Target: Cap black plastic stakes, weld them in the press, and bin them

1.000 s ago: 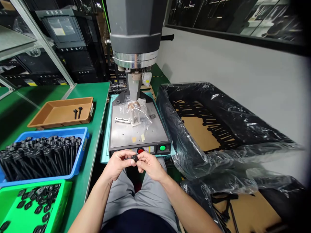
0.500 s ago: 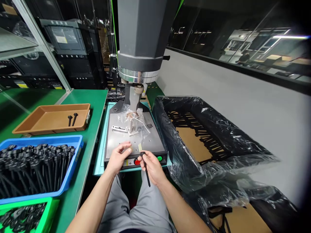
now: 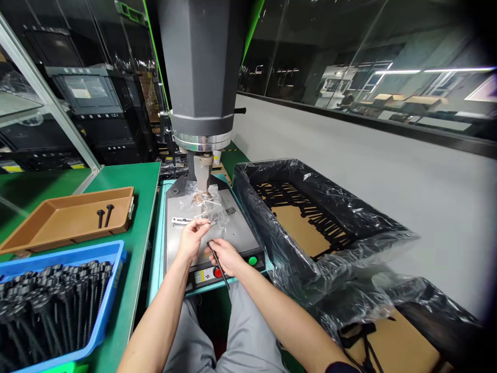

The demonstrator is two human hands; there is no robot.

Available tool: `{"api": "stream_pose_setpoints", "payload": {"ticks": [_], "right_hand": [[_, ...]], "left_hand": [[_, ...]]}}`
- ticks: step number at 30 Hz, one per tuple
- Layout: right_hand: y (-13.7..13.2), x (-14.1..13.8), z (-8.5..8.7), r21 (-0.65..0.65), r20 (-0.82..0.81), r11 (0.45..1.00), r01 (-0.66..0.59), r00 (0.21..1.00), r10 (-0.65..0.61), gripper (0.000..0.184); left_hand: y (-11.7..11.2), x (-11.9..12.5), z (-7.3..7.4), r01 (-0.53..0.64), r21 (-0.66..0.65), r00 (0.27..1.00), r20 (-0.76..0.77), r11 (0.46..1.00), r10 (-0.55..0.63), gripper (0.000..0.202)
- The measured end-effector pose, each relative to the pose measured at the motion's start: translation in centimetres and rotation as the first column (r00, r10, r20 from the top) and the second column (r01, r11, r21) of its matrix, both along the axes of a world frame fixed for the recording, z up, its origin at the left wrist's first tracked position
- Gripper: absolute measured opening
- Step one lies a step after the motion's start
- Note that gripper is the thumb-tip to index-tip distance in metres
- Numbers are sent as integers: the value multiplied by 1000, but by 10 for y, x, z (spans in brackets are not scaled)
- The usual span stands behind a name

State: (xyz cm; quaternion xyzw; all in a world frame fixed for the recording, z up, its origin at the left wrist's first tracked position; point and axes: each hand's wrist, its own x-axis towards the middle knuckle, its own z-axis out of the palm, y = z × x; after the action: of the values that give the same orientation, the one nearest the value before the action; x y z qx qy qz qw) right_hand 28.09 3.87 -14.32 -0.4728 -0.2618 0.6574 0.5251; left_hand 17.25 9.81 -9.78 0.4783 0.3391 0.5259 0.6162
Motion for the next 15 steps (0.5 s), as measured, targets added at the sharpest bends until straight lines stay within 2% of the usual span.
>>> {"api": "stream_pose_setpoints", "payload": {"ticks": [3,5,6,8,11,13,15], "right_hand": [[21,-15,0,55,-62,998,-18,998,22,27],[38,-18,1,128,-45,992,6,999,0,27],[46,-17,2,167,-3,985,49,999,-49,27],[61,-9,7,244,95,949,199,969,-228,27],[75,13,15,372,152,836,404,862,-484,32],[80,25,21,456,184,784,421,817,-546,33],[82,33,26,530,267,770,354,793,-548,30]], "left_hand": [[-2,-2,8,-9,-75,999,44,997,12,30],[-3,-5,13,-11,-101,998,67,995,18,29],[-2,-6,15,-22,-101,996,79,995,30,28],[0,-10,18,-63,-85,993,91,994,71,27],[3,-15,19,-132,-78,988,67,988,137,27],[5,-16,20,-134,-96,988,68,986,141,28],[5,-15,20,-117,-129,987,95,985,130,30]]}}
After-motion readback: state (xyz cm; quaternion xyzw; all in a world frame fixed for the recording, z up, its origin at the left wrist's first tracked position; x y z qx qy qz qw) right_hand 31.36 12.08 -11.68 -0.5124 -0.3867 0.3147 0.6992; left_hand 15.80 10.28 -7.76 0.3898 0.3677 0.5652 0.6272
